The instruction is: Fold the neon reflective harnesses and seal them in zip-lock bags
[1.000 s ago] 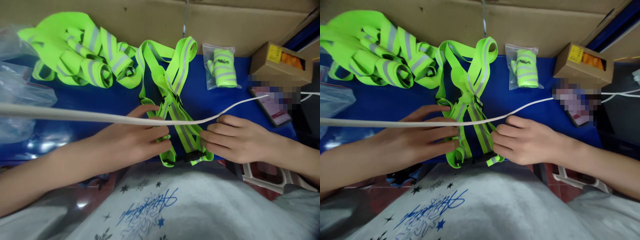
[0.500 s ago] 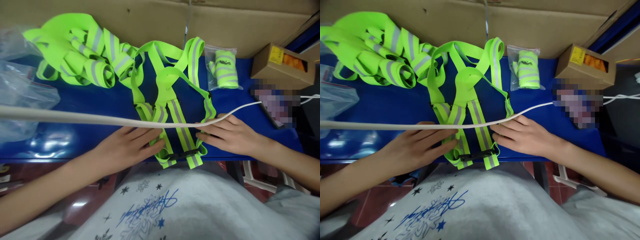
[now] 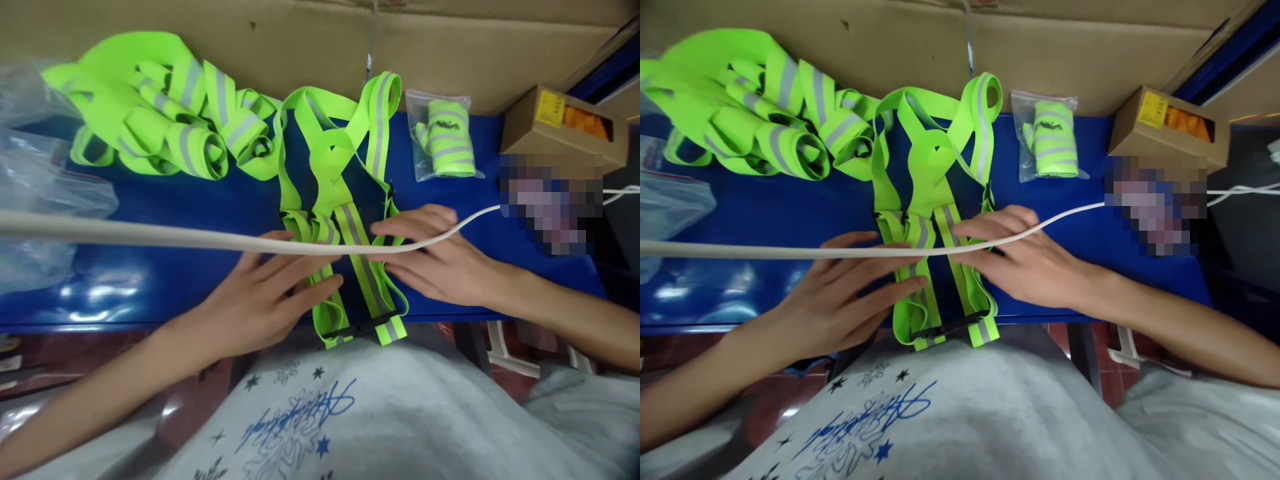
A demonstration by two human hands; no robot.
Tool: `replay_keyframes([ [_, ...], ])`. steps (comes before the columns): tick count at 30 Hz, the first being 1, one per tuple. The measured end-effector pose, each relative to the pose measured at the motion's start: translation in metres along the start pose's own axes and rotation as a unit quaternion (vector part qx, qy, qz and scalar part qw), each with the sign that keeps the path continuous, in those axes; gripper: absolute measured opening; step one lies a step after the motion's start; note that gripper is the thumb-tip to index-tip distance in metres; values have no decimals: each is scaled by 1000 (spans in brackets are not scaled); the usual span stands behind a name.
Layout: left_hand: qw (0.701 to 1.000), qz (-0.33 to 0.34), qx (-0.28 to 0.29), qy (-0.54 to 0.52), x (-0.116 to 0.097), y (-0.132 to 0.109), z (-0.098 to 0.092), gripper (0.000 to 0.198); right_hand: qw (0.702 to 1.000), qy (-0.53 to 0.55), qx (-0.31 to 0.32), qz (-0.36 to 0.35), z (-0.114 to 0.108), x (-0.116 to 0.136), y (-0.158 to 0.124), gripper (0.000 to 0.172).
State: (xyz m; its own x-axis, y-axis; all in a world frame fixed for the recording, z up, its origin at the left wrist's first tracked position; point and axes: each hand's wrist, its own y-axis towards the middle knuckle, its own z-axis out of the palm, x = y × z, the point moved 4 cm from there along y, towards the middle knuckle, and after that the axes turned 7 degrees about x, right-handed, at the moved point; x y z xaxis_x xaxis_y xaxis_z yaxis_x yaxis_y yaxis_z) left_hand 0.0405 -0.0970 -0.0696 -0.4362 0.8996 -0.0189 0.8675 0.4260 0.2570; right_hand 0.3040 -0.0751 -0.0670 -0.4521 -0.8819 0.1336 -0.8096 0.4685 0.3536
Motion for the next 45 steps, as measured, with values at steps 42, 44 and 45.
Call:
replay_keyframes([
  [42,944,-287,156,54,200,189,11,73,875,-70,-20,479,-2,-188,122,66],
  [44,937,-299,174,54,201,196,19,73,880,-41,8,474,0,-200,129,68],
  [45,935,-301,179,55,200,196,21,73,888,-27,23,459,2,-204,130,62],
])
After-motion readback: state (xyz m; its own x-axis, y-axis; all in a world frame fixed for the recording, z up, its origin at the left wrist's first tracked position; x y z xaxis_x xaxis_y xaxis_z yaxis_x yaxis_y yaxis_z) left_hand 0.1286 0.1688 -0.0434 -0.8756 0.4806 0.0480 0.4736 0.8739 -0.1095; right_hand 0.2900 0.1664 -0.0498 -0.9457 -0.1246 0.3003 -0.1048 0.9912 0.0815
